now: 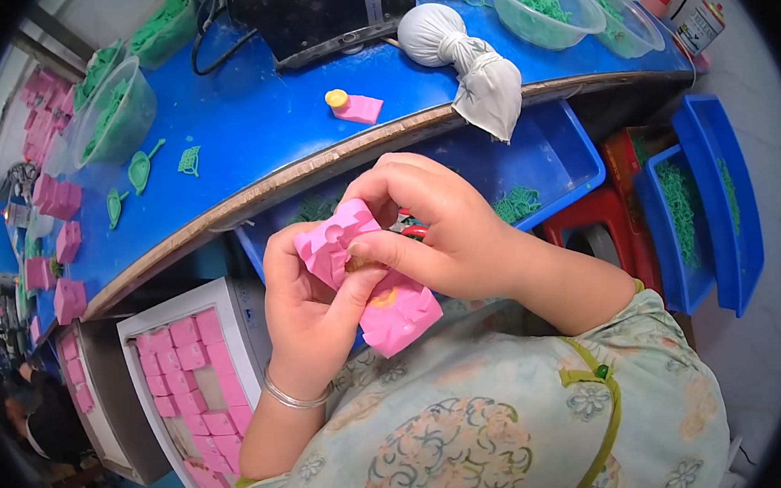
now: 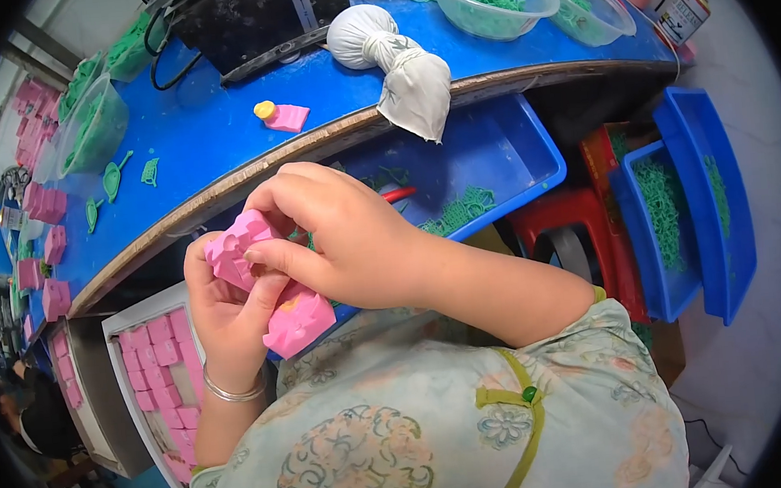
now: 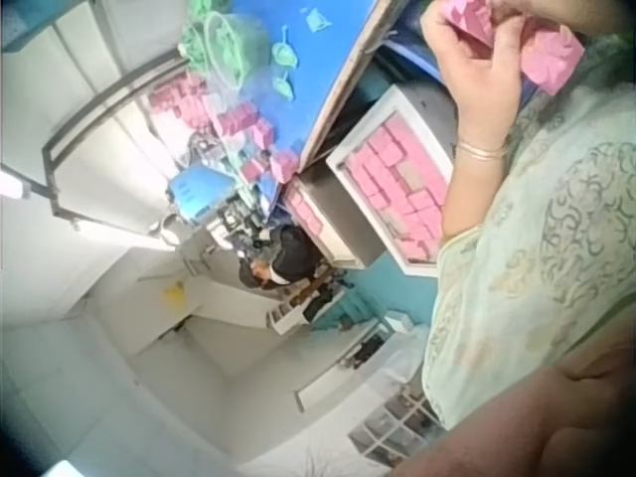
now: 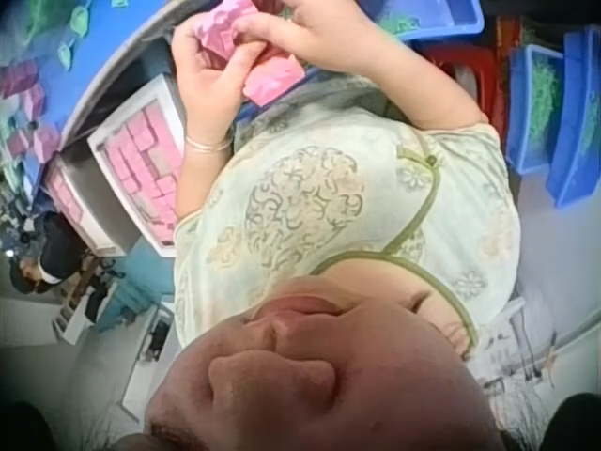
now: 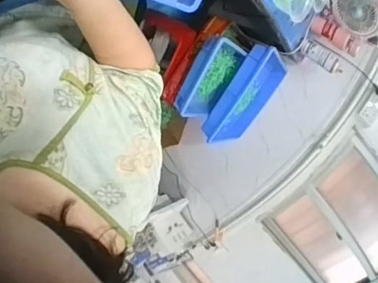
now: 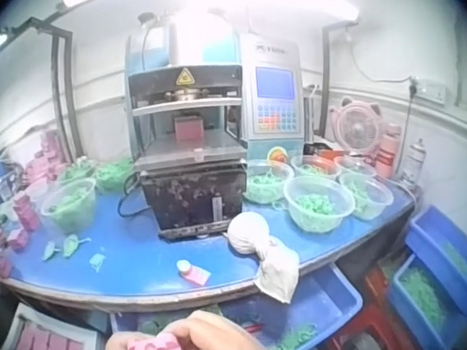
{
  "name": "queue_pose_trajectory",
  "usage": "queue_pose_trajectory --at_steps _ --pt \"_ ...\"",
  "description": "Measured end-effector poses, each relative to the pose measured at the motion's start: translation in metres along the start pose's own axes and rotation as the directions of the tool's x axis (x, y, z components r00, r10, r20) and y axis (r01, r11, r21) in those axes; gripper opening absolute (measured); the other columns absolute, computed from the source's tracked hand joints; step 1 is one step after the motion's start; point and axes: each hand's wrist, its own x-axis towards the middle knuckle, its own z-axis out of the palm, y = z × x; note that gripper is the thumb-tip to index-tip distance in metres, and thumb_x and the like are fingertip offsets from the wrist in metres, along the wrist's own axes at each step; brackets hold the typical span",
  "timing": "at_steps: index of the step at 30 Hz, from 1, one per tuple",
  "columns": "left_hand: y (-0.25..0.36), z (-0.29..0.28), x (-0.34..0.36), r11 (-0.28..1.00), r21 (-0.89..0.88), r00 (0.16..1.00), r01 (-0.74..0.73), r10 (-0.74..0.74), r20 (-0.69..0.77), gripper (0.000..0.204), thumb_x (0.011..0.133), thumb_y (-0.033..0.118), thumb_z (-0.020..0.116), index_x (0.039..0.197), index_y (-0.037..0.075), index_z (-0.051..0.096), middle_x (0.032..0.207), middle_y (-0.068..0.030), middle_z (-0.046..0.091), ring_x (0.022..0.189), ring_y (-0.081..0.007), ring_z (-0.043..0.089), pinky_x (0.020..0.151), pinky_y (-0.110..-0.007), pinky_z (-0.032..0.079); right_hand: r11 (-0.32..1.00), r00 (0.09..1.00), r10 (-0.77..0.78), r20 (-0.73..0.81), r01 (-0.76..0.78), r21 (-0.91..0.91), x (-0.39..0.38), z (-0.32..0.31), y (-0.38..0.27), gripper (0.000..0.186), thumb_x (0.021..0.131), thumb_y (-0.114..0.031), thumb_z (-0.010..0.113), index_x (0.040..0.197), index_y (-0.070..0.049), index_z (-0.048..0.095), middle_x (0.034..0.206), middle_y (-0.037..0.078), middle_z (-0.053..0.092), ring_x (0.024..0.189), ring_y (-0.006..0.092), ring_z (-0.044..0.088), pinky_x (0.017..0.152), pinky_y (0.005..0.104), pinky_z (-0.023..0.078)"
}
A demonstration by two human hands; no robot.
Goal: Removing wax jewelry patterns from rubber molds and cleaning them using precision tools.
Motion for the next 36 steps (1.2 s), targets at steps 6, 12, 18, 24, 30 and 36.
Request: queue_pose_trajectory --at_steps 6,12,18,24,30,36 --pt "0.004 -0.008 0.004 0.965 0.072 0.967 0.253 -0.255 0.02 0.04 0.076 -0.007 0.063 0.112 0.001 0.047 0.1 -0.0053 0.057 0.09 -0.0133 0.058 0.079 -0.027 0.049 0.992 0.995 -0.081 -0.063 0.075 -0.101 0.003 0.003 0.005 0.019 0.077 -0.013 0.065 0.09 -0.001 0.058 0.076 0.007 0.054 0.068 0.0195 0.052 0.063 0.0301 0.042" --pt "-0.01 -0.029 -0.005 0.916 0.4 0.985 0.028 0.042 -0.166 0.027 0.071 -0.004 0.066 0.096 0.0 0.059 0.096 -0.0085 0.059 0.087 -0.0175 0.058 0.076 -0.028 0.047 0.519 0.91 -0.368 -0.193 0.029 -0.854 0.044 -0.016 0.035 0.025 0.079 -0.029 0.062 0.08 -0.004 0.059 0.075 0.01 0.056 0.075 0.0284 0.054 0.065 0.0397 0.041" --pt "-0.002 -0.032 0.006 0.415 0.826 0.859 -0.381 0.49 0.149 0.036 0.056 -0.005 0.068 0.089 0.003 0.058 0.089 -0.0108 0.06 0.079 -0.0263 0.055 0.071 -0.034 0.045 0.58 0.987 0.091 -0.134 -0.162 -0.798 0.052 -0.026 0.034 0.025 0.075 -0.017 0.067 0.094 -0.004 0.058 0.081 0.01 0.058 0.081 0.0287 0.054 0.076 0.0393 0.042" --pt "-0.002 -0.036 0.009 0.318 0.84 0.833 -0.44 0.493 0.25 0.038 0.054 -0.009 0.067 0.087 0.004 0.054 0.086 -0.0101 0.061 0.077 -0.0276 0.054 0.071 -0.035 0.044 0.891 0.986 0.042 -0.161 -0.109 -0.44 0.048 -0.02 0.036 0.017 0.074 -0.012 0.066 0.084 -0.001 0.057 0.077 0.011 0.06 0.075 0.0291 0.057 0.067 0.038 0.045" --pt "-0.003 -0.035 0.003 0.398 0.838 0.871 -0.373 0.462 0.168 0.04 0.054 -0.009 0.067 0.09 0.005 0.054 0.081 -0.01 0.058 0.072 -0.0267 0.052 0.068 -0.036 0.043 0.889 0.928 -0.372 0.007 0.359 -0.286 0.023 -0.01 0.006 0.016 0.073 -0.006 0.066 0.085 -0.003 0.056 0.077 0.008 0.059 0.072 0.0263 0.057 0.063 0.036 0.045" --pt "0.002 -0.034 0.005 0.297 0.849 0.853 -0.437 0.436 0.286 0.046 0.056 -0.007 0.063 0.1 0.003 0.057 0.077 -0.0092 0.052 0.073 -0.0269 0.05 0.067 -0.036 0.042 0.851 0.888 -0.432 0.159 0.459 -0.255 0.008 -0.009 0.003 0.023 0.061 -0.002 0.068 0.083 -0.001 0.062 0.075 0.007 0.058 0.064 0.0235 0.052 0.054 0.0319 0.042"
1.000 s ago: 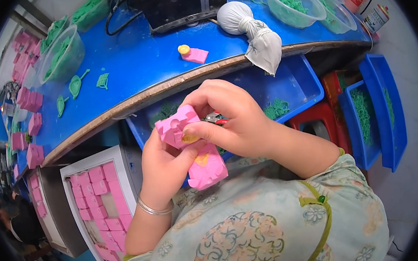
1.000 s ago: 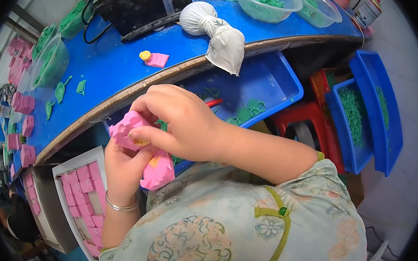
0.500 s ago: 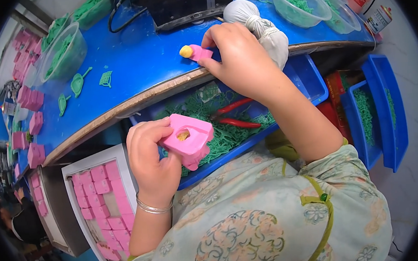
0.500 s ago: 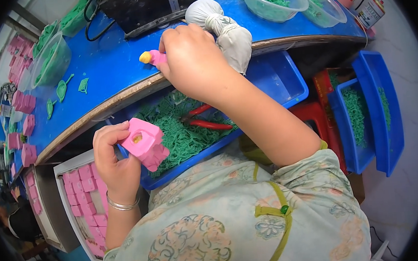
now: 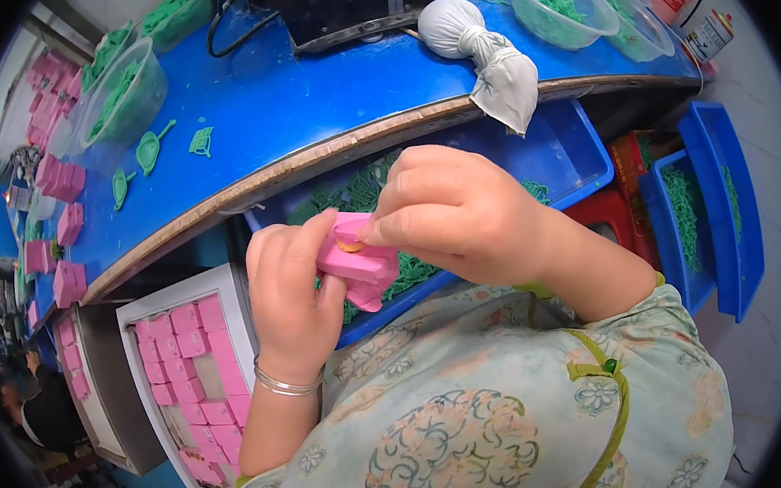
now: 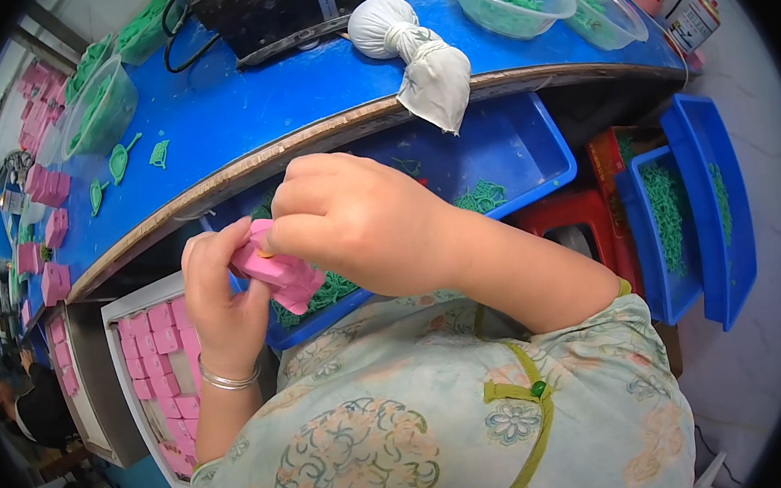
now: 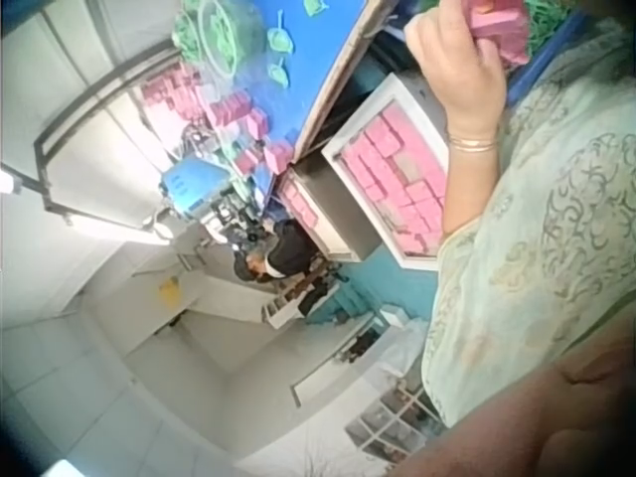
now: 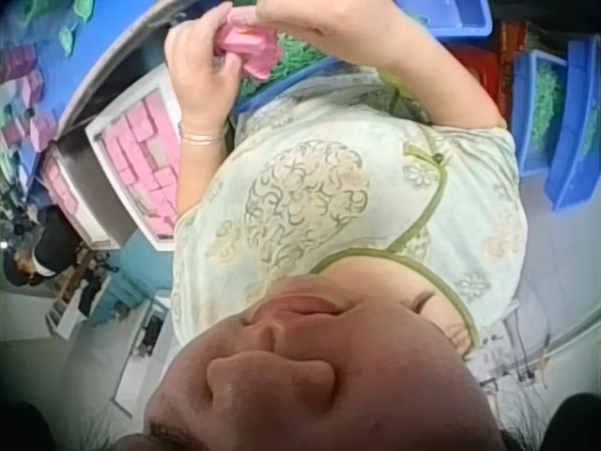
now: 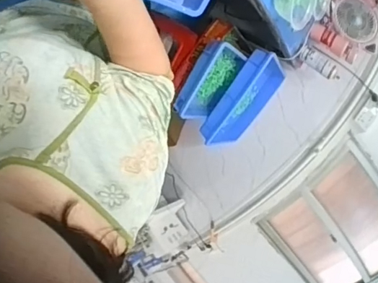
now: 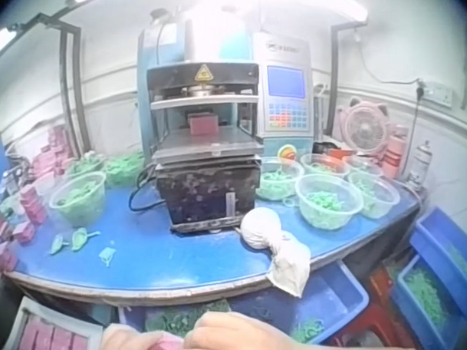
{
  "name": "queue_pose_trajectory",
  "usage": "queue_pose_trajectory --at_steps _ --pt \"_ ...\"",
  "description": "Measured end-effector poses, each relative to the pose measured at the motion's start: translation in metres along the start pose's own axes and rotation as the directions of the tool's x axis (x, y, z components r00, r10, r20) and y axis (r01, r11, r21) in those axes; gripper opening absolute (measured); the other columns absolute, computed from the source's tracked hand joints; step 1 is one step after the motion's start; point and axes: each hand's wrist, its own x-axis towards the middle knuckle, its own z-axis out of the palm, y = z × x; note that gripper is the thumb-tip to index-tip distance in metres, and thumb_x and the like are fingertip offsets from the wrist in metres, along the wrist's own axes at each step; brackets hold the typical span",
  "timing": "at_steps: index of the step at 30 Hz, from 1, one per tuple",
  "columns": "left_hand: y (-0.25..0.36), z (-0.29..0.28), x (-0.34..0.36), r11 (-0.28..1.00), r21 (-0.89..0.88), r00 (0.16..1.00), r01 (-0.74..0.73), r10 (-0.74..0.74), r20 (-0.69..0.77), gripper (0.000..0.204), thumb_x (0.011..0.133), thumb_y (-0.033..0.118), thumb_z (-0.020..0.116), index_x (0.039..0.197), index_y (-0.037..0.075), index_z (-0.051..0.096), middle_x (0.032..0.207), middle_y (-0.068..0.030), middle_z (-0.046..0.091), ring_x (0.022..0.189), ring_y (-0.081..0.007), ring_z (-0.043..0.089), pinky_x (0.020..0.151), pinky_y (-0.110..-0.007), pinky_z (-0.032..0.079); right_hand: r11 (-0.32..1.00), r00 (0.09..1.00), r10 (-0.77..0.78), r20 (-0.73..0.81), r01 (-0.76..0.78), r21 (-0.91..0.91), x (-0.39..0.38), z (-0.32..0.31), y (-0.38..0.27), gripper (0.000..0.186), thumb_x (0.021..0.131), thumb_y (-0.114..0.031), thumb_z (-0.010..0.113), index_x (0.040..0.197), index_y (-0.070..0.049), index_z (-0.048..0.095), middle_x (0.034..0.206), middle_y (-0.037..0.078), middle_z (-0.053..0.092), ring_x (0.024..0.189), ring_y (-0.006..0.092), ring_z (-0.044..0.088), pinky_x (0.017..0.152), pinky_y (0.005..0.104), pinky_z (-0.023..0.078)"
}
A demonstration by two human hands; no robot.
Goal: Removing wax jewelry patterns from rubber molds and cleaning them using precision tools.
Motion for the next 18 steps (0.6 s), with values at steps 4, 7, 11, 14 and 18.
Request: queue_pose_trajectory --at_steps 4,7,11,14,18 --pt "0.005 -0.001 0.001 0.999 0.047 0.993 0.004 -0.01 0.115 0.047 0.057 -0.006 0.061 0.103 0.003 0.057 0.075 -0.0091 0.048 0.072 -0.0273 0.047 0.066 -0.037 0.04 1.0 1.0 0.003 0.0 -0.003 0.027 -0.003 0.004 -0.002 0.027 0.067 -0.015 0.069 0.089 -0.001 0.061 0.08 0.008 0.057 0.069 0.0246 0.053 0.059 0.0344 0.043" --pt "0.006 0.003 0.001 0.996 -0.052 0.989 0.074 -0.066 0.134 0.043 0.058 -0.005 0.061 0.101 0.003 0.056 0.072 -0.0094 0.046 0.07 -0.0276 0.045 0.065 -0.037 0.039 0.994 0.997 0.06 -0.041 -0.063 -0.084 -0.008 0.013 -0.009 0.037 0.071 -0.031 0.067 0.089 -0.001 0.058 0.081 0.01 0.055 0.071 0.0268 0.052 0.064 0.0369 0.042" --pt "0.011 0.013 -0.004 0.958 -0.261 0.972 0.116 -0.056 0.228 0.036 0.059 -0.001 0.065 0.094 0.001 0.056 0.074 -0.0108 0.047 0.07 -0.0289 0.046 0.065 -0.037 0.039 0.961 0.99 0.076 -0.115 -0.104 -0.255 -0.013 0.029 -0.009 0.04 0.074 -0.042 0.061 0.074 -0.003 0.052 0.073 0.011 0.049 0.068 0.029 0.047 0.063 0.0387 0.037" --pt "0.02 0.013 -0.001 0.928 -0.315 0.948 0.199 -0.101 0.301 0.034 0.061 0.001 0.068 0.092 0.001 0.056 0.079 -0.0108 0.051 0.075 -0.0293 0.05 0.07 -0.036 0.041 0.957 0.984 0.142 -0.105 -0.164 -0.241 -0.009 0.028 -0.005 0.031 0.078 -0.031 0.059 0.067 -0.004 0.049 0.071 0.011 0.048 0.064 0.0275 0.045 0.058 0.0388 0.035" --pt "0.017 0.015 -0.003 0.835 -0.442 0.916 0.328 -0.166 0.365 0.034 0.062 0.003 0.072 0.092 0.002 0.057 0.089 -0.0089 0.057 0.085 -0.0245 0.054 0.076 -0.032 0.042 0.819 0.823 0.549 0.148 -0.565 0.104 -0.001 0.024 0.001 0.032 0.086 -0.029 0.052 0.071 -0.001 0.051 0.069 0.012 0.047 0.064 0.0238 0.047 0.06 0.0355 0.038"
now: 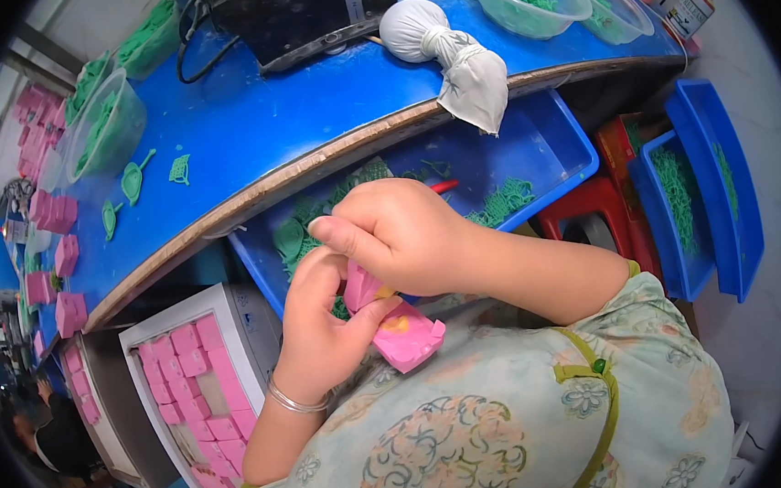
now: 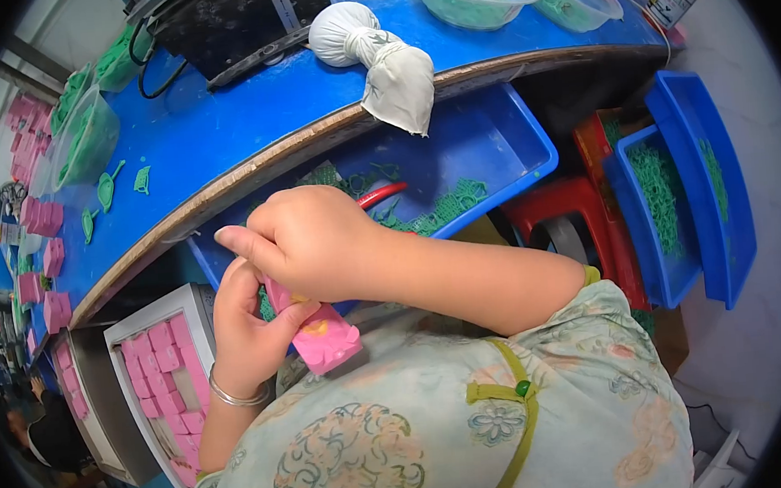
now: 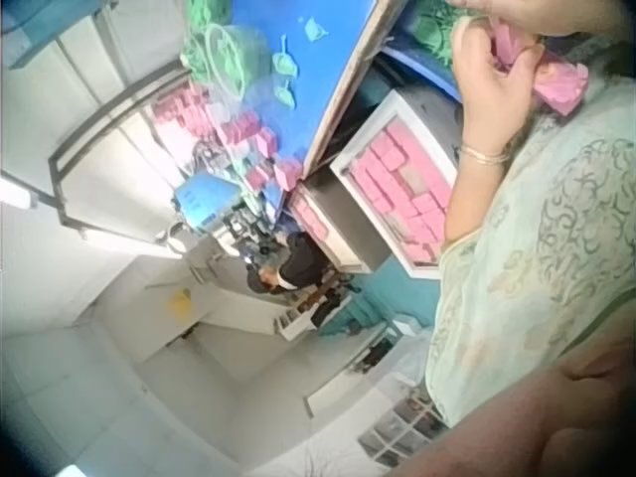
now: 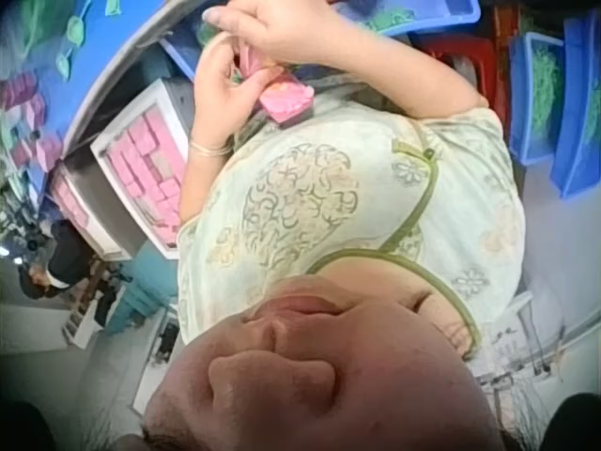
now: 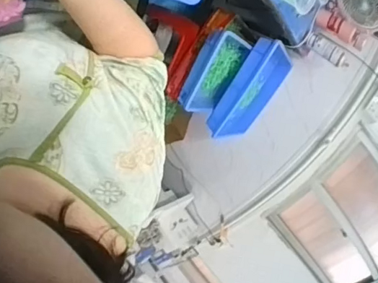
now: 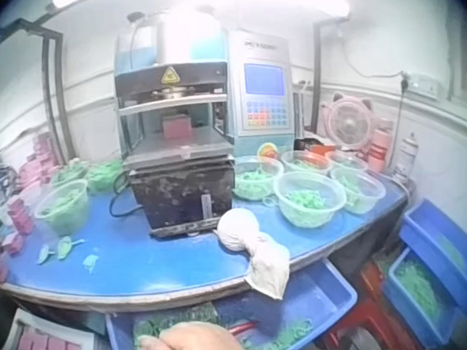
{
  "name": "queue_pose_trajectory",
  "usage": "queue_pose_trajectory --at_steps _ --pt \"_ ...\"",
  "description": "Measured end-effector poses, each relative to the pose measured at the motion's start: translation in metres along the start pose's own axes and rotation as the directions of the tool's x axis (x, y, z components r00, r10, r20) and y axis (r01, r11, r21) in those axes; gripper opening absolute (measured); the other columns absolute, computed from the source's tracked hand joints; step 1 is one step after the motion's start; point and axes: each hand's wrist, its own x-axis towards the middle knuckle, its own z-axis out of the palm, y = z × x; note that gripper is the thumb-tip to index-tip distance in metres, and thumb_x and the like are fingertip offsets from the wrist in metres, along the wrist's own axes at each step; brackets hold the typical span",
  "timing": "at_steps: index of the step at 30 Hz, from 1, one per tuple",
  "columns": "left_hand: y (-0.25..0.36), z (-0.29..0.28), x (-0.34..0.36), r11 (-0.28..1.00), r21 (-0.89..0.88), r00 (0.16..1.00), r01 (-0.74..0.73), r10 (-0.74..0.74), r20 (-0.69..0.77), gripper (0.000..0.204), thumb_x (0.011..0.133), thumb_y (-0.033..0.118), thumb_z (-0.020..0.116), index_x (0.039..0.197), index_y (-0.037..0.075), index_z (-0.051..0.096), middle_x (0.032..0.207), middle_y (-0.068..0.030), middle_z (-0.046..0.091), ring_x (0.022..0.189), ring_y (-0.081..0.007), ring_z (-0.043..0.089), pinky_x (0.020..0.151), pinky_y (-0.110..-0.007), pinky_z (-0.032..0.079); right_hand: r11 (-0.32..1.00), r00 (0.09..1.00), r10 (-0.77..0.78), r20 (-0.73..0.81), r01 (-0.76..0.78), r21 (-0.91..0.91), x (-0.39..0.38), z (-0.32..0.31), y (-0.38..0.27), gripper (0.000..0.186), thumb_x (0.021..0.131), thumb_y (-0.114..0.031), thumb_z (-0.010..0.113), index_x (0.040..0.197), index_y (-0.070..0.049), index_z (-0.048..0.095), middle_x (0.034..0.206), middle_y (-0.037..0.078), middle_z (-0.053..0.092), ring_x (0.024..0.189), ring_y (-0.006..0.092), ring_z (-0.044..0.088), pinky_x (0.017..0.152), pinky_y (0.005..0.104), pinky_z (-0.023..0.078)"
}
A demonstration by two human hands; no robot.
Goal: Removing wax jewelry patterns from rubber molds and cleaning them using precision tools.
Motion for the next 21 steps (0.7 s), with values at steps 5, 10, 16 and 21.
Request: queue_pose_trajectory --at_steps 5,10,16,21 --pt "-0.003 -0.002 -0.005 0.824 -0.461 0.939 0.33 -0.336 0.072 0.037 0.066 0.005 0.074 0.098 0.001 0.057 0.094 -0.0052 0.059 0.088 -0.0145 0.055 0.078 -0.029 0.044 0.783 0.975 0.215 0.053 -0.205 0.587 -0.001 0.002 0.012 0.033 0.089 -0.033 0.054 0.08 -0.001 0.054 0.067 0.001 0.054 0.066 0.0077 0.048 0.059 0.0259 0.041" --pt "-0.001 -0.003 -0.004 0.747 -0.56 0.92 0.359 -0.383 0.079 0.038 0.07 0.005 0.073 0.104 0.0 0.056 0.096 -0.0045 0.059 0.09 -0.0123 0.056 0.081 -0.026 0.045 0.893 0.97 0.222 0.095 -0.241 0.379 -0.007 -0.009 0.004 0.023 0.081 -0.021 0.066 0.076 -0.002 0.054 0.069 0.0 0.055 0.063 0.0058 0.048 0.055 0.0228 0.039" --pt "-0.002 0.009 -0.007 0.852 -0.471 0.947 0.229 -0.307 -0.094 0.028 0.077 0.007 0.068 0.102 -0.001 0.057 0.093 -0.0044 0.058 0.086 -0.0122 0.055 0.077 -0.026 0.044 0.778 0.937 0.327 0.119 -0.339 0.528 -0.014 0.001 0.011 0.025 0.083 -0.024 0.064 0.077 -0.002 0.052 0.073 -0.001 0.056 0.067 0.0046 0.047 0.057 0.0221 0.039" --pt "-0.005 0.004 -0.003 0.8 -0.566 0.896 0.201 -0.384 -0.224 0.017 0.083 0.006 0.06 0.098 -0.001 0.056 0.094 -0.0046 0.057 0.085 -0.0117 0.054 0.076 -0.026 0.044 0.547 0.955 0.248 0.162 -0.276 0.791 -0.024 0.023 0.021 0.038 0.082 -0.03 0.065 0.098 0.002 0.053 0.079 0.007 0.059 0.054 0.0107 0.052 0.05 0.0237 0.045"
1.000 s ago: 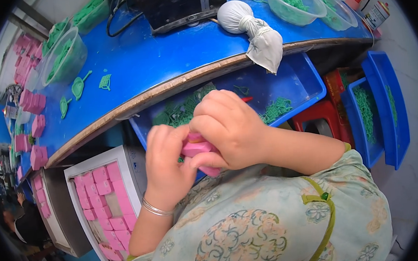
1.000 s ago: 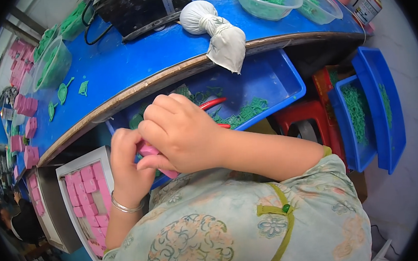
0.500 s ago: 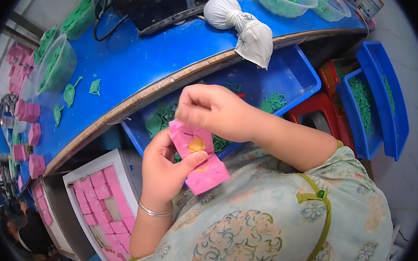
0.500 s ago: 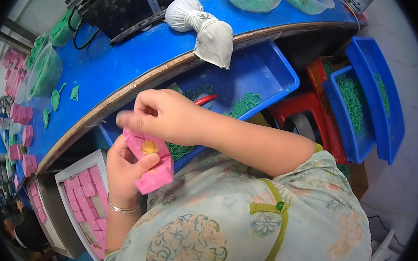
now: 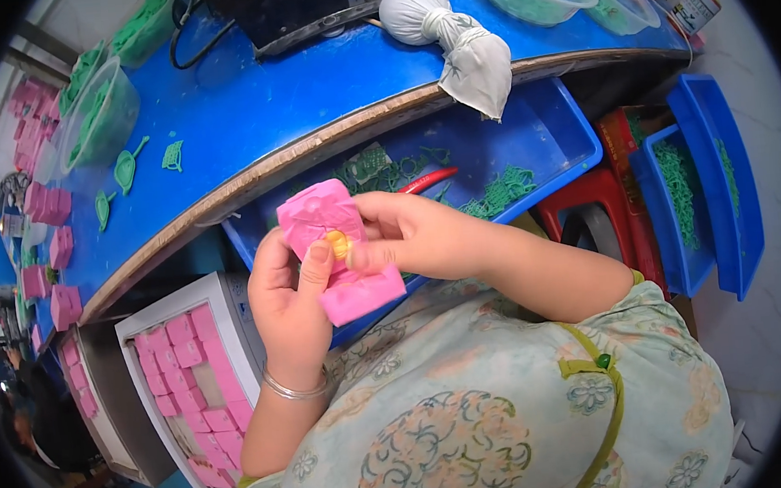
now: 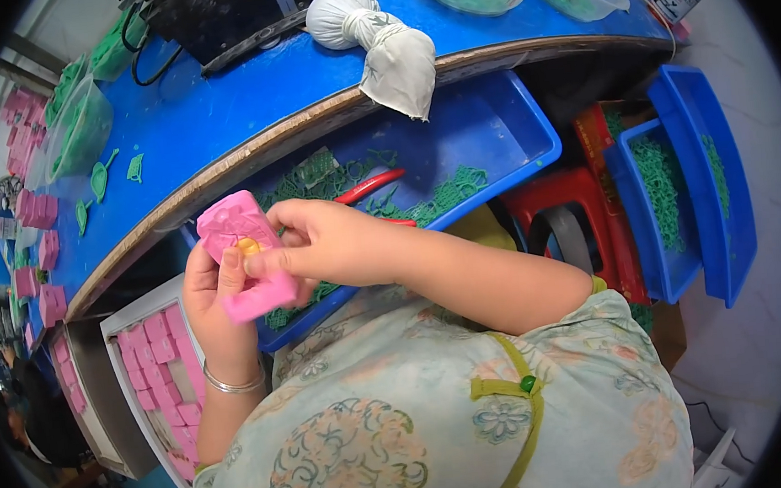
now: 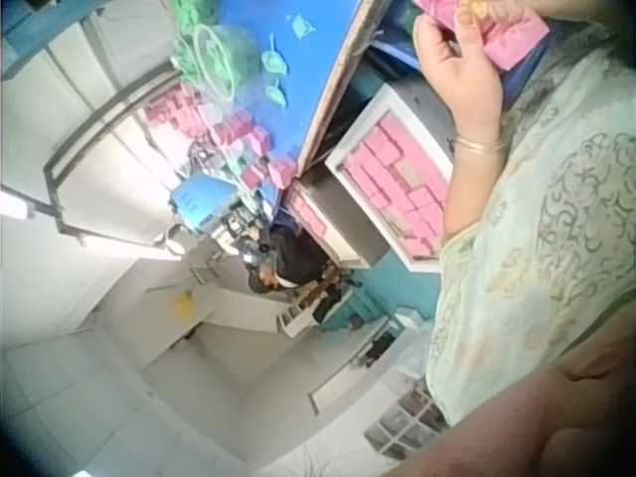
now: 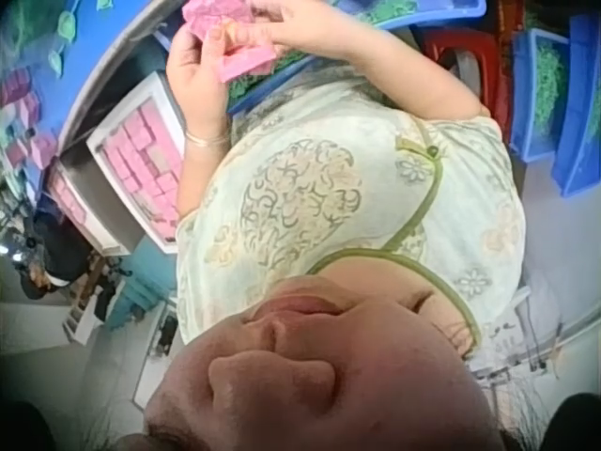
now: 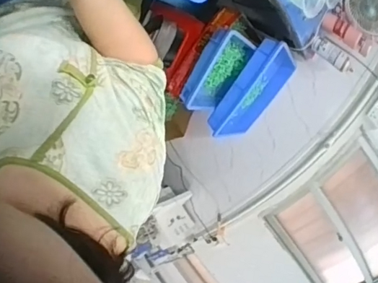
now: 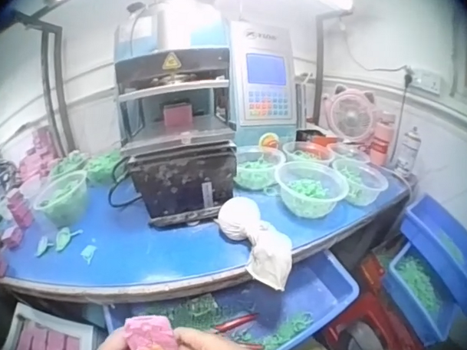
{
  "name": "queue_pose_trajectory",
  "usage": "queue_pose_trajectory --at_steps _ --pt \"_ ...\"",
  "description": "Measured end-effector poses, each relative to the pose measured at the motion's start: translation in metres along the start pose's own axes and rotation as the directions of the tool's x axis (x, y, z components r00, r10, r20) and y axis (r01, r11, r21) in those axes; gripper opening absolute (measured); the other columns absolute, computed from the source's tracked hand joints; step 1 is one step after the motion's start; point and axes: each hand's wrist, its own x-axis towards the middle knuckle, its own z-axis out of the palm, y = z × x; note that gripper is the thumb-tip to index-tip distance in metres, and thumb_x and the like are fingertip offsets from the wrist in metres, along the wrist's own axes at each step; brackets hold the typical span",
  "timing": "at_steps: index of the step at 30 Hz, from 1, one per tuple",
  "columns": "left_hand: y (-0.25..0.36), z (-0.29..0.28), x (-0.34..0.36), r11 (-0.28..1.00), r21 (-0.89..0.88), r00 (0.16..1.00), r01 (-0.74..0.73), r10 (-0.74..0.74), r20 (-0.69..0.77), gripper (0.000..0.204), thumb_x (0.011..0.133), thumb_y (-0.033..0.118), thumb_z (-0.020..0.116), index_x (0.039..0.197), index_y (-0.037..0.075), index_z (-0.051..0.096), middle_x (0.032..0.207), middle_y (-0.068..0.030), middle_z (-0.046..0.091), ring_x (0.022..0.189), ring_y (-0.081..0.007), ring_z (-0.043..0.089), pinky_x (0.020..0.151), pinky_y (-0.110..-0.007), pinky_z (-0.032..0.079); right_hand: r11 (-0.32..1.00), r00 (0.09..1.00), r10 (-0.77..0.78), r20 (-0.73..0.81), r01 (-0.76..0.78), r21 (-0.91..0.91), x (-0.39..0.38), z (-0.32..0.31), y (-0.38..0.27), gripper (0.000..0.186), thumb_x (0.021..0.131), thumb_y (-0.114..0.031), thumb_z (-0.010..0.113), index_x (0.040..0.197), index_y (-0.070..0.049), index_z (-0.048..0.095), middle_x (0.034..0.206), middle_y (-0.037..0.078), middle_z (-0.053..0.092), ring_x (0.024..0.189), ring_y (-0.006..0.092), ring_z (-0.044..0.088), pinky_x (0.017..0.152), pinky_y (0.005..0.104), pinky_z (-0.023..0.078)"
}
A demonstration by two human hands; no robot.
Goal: Removing wax jewelry patterns from rubber molds and cleaning them using precision tools.
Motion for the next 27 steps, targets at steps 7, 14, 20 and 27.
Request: queue_pose_trajectory --at_steps 7,14,20,27 --pt "0.01 0.0 0.004 0.999 -0.033 0.995 -0.005 0.009 0.104 0.014 0.087 0.007 0.056 0.099 -0.001 0.054 0.091 -0.0039 0.058 0.082 -0.0081 0.053 0.072 -0.023 0.045 0.938 0.936 0.331 0.12 -0.313 -0.146 -0.014 -0.003 -0.024 0.028 0.078 -0.024 0.07 0.09 -0.001 0.059 0.071 0.004 0.061 0.047 0.0088 0.053 0.042 0.0219 0.042" --pt "0.002 -0.002 0.004 0.967 -0.17 0.968 0.188 -0.153 0.199 0.019 0.093 0.015 0.049 0.103 -0.001 0.052 0.094 -0.0049 0.059 0.086 -0.0081 0.054 0.076 -0.022 0.044 0.86 0.939 0.314 0.142 -0.218 -0.461 -0.016 -0.005 -0.025 0.028 0.078 -0.018 0.069 0.098 -0.001 0.057 0.077 0.001 0.062 0.057 0.0048 0.054 0.045 0.02 0.042" --pt "0.008 0.0 0.003 0.931 -0.236 0.952 0.279 -0.238 0.191 0.021 0.092 0.017 0.05 0.102 -0.001 0.053 0.096 -0.0057 0.059 0.086 -0.0095 0.055 0.076 -0.024 0.045 0.887 0.96 0.249 0.129 -0.172 -0.427 -0.019 -0.001 -0.023 0.033 0.077 -0.03 0.07 0.089 -0.001 0.059 0.067 0.005 0.06 0.048 0.0108 0.054 0.043 0.0248 0.041" --pt "0.01 0.005 -0.009 0.937 -0.286 0.974 0.201 -0.16 0.16 0.028 0.085 0.005 0.057 0.111 -0.003 0.051 0.103 -0.0089 0.059 0.09 -0.0138 0.058 0.08 -0.029 0.048 0.92 0.958 0.273 0.085 -0.235 -0.315 -0.017 -0.005 -0.028 0.03 0.076 -0.02 0.071 0.099 -0.003 0.06 0.071 -0.001 0.059 0.057 0.0034 0.05 0.048 0.0203 0.041"
